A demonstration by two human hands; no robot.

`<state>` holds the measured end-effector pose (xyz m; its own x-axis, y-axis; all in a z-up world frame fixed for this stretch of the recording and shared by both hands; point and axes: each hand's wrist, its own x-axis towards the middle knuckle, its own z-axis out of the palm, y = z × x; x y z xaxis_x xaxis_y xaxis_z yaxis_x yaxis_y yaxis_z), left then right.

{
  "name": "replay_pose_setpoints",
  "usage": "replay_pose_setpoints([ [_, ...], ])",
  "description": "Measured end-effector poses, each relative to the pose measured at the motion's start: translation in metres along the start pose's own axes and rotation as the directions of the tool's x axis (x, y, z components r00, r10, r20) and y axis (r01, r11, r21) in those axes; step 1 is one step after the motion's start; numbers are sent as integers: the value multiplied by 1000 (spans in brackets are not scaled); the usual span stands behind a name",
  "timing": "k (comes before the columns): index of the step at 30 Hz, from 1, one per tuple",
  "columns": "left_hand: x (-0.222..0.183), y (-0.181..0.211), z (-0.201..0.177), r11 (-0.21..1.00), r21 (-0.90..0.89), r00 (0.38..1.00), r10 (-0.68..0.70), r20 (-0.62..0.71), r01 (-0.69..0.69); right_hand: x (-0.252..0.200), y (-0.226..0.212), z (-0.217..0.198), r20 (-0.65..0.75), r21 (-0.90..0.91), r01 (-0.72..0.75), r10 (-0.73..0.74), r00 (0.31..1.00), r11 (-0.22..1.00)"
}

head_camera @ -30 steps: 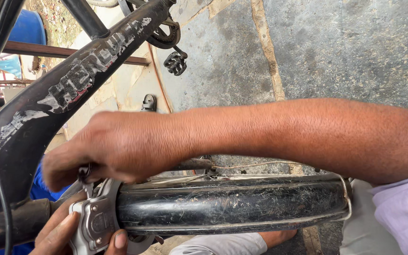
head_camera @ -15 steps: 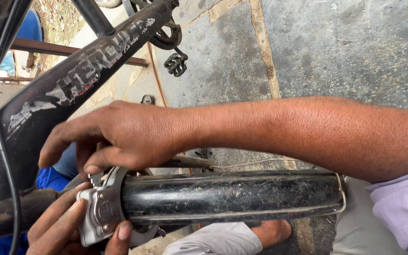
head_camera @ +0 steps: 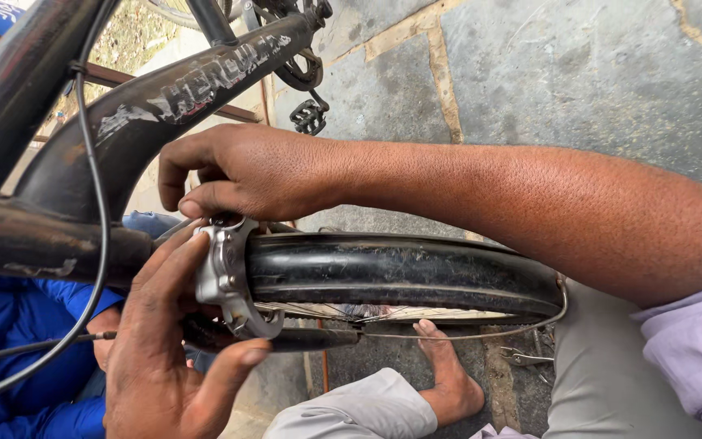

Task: The person installs and secures a front fender on a bicycle using a screwdriver and by hand, while other people sit nearby.

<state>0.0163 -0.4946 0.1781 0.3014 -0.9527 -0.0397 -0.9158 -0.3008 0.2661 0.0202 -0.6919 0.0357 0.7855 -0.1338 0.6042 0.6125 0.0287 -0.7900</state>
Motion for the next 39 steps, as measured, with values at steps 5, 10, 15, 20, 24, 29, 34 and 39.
replay_pose_setpoints([
  [5, -3, 1, -8, 999, 39, 1000, -23, 15, 22, -8, -15, 6, -66, -119, -133, 126, 990, 984],
  [10, -44, -6, -5, 983, -177, 991, -64, -116, 42, -35, -45, 16, -191, -300, -170, 116, 975, 939],
  [15, -103, -29, 33, 931, -358, 829, -258, -496, 76, -77, -78, 37, -480, -591, -248, -88, 873, 768],
  [20, -129, -27, 77, 997, -81, 784, -41, -619, -11, -138, -115, 102, -541, -688, -292, -202, 816, 664],
  [24, -114, -13, 94, 970, -192, 795, 1, -606, -147, -186, -114, 146, -528, -650, -376, -37, 848, 660],
  [29, -77, -12, 112, 989, 78, 710, 145, -689, -126, -262, -73, 162, -224, -747, -462, 473, 852, 479],
  [34, -47, -26, 140, 990, 92, 721, 140, -678, -106, -359, -2, 125, -228, -864, -492, 955, 191, -108],
  [39, -41, -39, 142, 968, 198, 673, 250, -696, -154, -449, 74, 110, -232, -890, -413, 971, 50, -192],
])
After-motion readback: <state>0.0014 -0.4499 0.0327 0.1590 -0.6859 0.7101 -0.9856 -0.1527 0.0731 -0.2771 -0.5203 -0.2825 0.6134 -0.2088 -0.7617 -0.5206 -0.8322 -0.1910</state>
